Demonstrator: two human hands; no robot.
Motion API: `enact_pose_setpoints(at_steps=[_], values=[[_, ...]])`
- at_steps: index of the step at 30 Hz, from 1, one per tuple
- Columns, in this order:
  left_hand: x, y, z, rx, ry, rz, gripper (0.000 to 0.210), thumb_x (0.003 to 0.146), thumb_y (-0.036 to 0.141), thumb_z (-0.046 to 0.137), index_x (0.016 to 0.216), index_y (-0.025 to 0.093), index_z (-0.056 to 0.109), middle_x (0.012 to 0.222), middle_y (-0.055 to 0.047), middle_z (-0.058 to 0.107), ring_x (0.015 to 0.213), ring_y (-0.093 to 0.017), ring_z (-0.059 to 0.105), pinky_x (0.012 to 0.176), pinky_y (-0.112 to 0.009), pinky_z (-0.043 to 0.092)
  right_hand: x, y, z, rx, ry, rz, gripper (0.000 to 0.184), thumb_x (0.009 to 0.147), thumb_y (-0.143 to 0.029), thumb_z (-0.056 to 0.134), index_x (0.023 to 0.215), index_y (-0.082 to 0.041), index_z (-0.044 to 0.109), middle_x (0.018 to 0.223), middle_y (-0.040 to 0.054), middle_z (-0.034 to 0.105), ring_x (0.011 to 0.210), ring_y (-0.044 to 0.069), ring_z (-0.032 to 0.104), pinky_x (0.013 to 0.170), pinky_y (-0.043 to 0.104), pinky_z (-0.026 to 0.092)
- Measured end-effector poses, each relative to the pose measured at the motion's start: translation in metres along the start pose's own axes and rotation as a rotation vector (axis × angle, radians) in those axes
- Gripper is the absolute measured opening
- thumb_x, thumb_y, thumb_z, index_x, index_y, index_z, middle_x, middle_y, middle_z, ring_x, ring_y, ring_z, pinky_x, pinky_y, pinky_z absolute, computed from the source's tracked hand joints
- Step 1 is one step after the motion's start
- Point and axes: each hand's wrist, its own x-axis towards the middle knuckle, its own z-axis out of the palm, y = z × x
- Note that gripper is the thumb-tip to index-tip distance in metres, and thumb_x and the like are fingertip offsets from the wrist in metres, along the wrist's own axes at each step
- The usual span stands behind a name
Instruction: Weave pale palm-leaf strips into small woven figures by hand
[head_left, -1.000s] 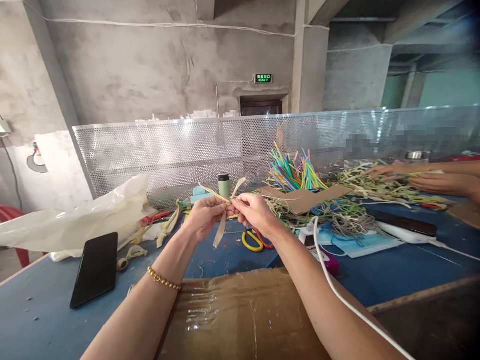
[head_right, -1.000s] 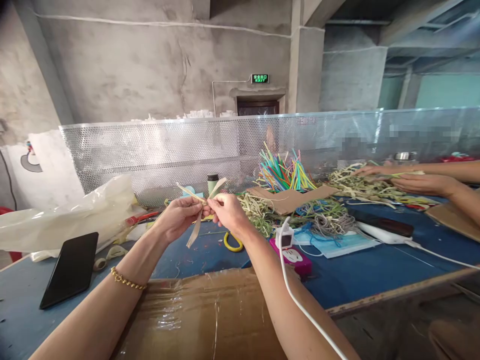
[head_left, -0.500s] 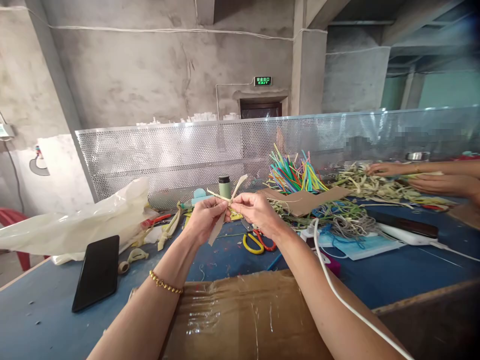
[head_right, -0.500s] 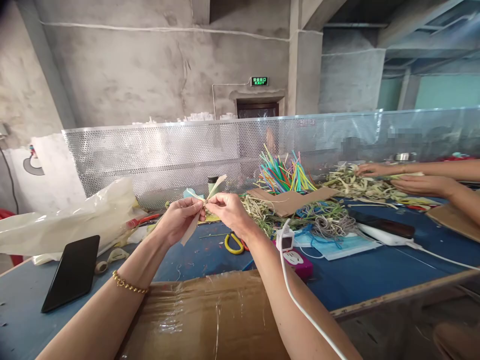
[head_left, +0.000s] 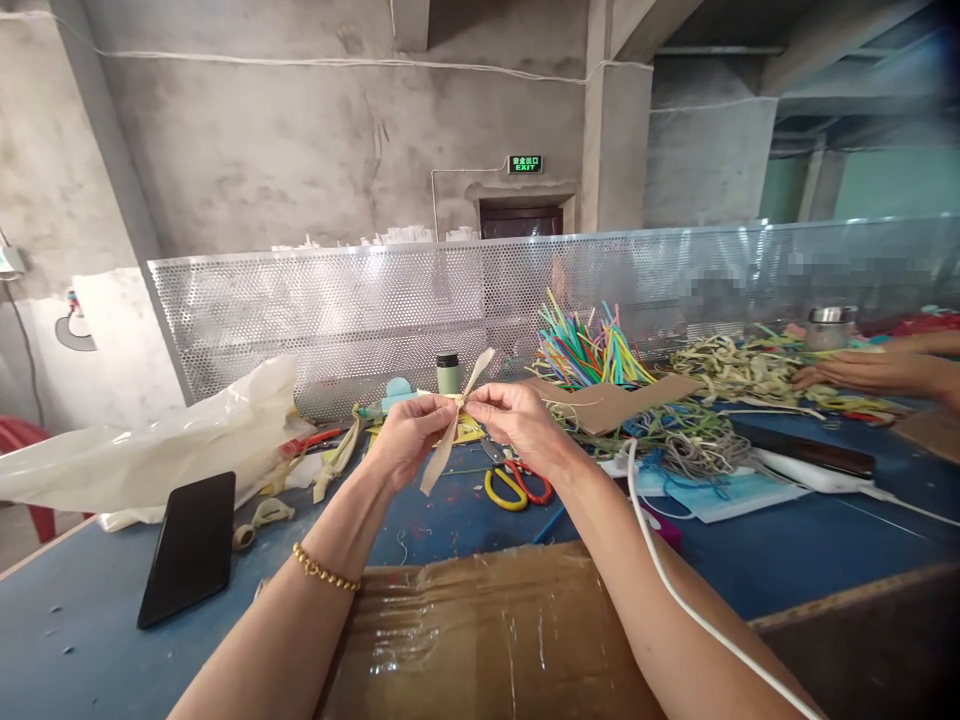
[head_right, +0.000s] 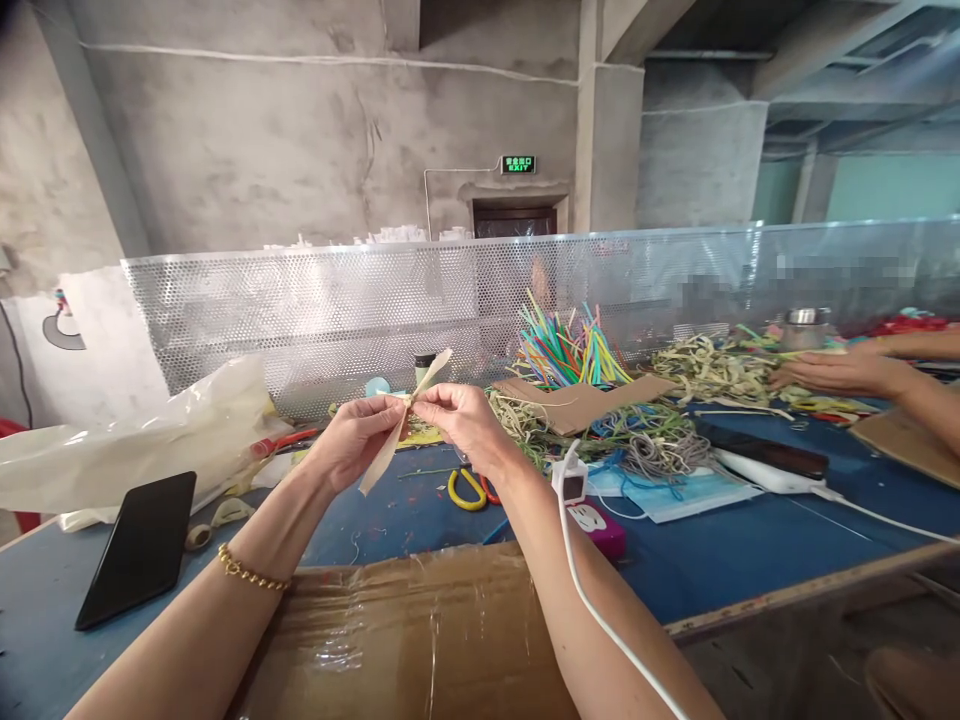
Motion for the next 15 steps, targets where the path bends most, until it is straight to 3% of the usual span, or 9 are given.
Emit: enact_pose_setpoints(at_steps=[5, 15], values=[[0.003, -0.003, -0.001, -0.015, 0.005, 0.001, 0.017, 0.071, 0.023, 0.076, 0.065, 0.010, 0.066, 0.054, -0.004, 0.059, 0.052, -0.011, 0.051, 0.052, -0.023, 0.033, 0.000, -0.002, 0.002, -0.076, 0.047, -0.047, 0.020, 0.076, -0.034, 0.071, 0.080, -0.015, 0.069, 0.058, -0.0046, 0.047, 0.052, 0.008, 0.033, 0.050, 0.026, 0.024], [0.003, -0.003, 0.006, -0.137, -0.015, 0.014, 0.013, 0.068, 0.018, 0.077, 0.069, 0.008, 0.070, 0.065, -0.004, 0.060, 0.059, -0.011, 0.053, 0.062, -0.025, 0.043, 0.006, 0.007, 0.010, -0.041, 0.147, -0.071, 0.026, 0.071, -0.040, 0.076, 0.076, -0.017, 0.065, 0.063, -0.0012, 0.060, 0.057, 0.010, 0.048, 0.055, 0.026, 0.036]])
